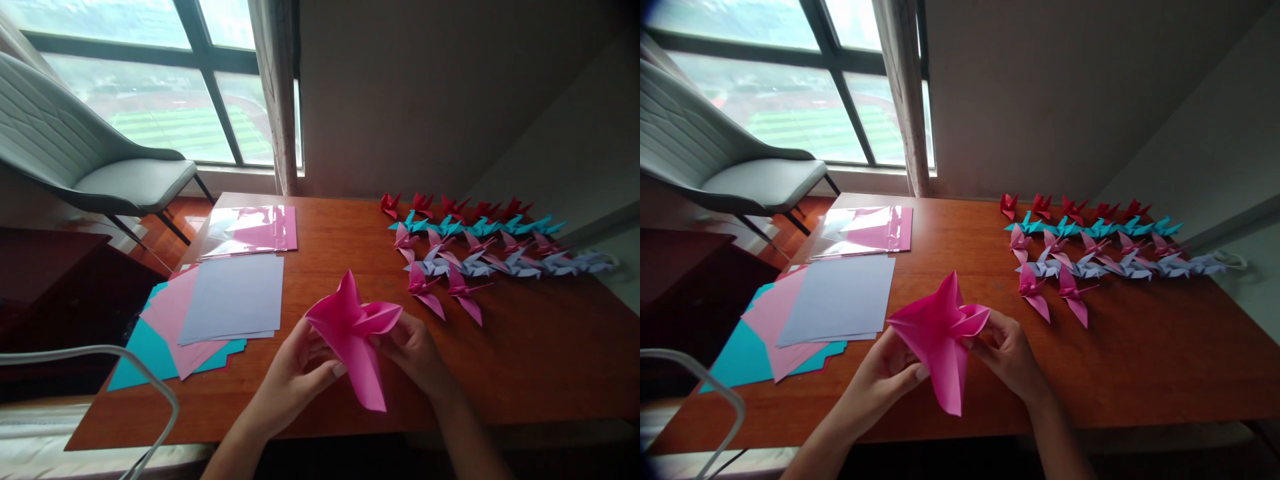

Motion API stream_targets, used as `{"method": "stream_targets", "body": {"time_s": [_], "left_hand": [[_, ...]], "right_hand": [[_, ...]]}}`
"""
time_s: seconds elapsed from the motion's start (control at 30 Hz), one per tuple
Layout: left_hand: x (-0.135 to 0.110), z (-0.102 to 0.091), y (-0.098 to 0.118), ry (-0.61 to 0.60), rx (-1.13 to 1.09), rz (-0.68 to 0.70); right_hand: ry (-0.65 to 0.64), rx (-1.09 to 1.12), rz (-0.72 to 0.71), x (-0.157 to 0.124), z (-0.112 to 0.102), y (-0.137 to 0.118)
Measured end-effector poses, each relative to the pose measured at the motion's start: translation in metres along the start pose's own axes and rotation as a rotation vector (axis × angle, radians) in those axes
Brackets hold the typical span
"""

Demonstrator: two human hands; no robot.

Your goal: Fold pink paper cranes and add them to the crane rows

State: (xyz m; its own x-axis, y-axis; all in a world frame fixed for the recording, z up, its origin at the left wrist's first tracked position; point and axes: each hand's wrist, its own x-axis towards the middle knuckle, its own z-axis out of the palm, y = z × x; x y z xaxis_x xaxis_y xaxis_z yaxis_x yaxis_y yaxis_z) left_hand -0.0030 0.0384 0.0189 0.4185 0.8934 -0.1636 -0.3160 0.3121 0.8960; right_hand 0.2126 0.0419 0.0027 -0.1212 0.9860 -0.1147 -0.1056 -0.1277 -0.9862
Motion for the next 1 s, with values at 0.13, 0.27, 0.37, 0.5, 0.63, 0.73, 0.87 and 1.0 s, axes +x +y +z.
{"method": "stream_targets", "body": {"time_s": [0.13,0.27,0.37,0.5,0.63,0.73,0.87,1.0], "left_hand": [[0.001,-0.003,-0.007,-0.002,-0.004,-0.007],[0.005,-0.003,-0.014,0.022,-0.010,0.049],[0.007,-0.002,-0.016,0.072,0.034,0.078],[0.007,0.000,-0.016,0.106,0.077,0.092],[0.006,0.002,-0.015,0.100,0.102,0.106],[0.006,0.003,-0.012,0.088,0.125,0.127],[0.007,-0.001,-0.009,0.083,0.199,0.139],[0.006,-0.008,-0.009,0.117,0.314,0.183]], "right_hand": [[-0.002,0.004,-0.003,0.001,0.000,0.001],[-0.036,0.032,-0.024,0.000,-0.001,0.003],[-0.044,0.045,-0.035,0.000,-0.001,0.004],[-0.049,0.029,-0.044,0.001,-0.002,0.006],[-0.058,0.032,-0.046,0.001,-0.002,0.007],[-0.038,0.033,-0.051,0.000,-0.003,0.007],[-0.027,0.031,-0.034,0.000,-0.003,0.006],[-0.041,0.026,-0.038,0.002,0.000,0.006]]}}
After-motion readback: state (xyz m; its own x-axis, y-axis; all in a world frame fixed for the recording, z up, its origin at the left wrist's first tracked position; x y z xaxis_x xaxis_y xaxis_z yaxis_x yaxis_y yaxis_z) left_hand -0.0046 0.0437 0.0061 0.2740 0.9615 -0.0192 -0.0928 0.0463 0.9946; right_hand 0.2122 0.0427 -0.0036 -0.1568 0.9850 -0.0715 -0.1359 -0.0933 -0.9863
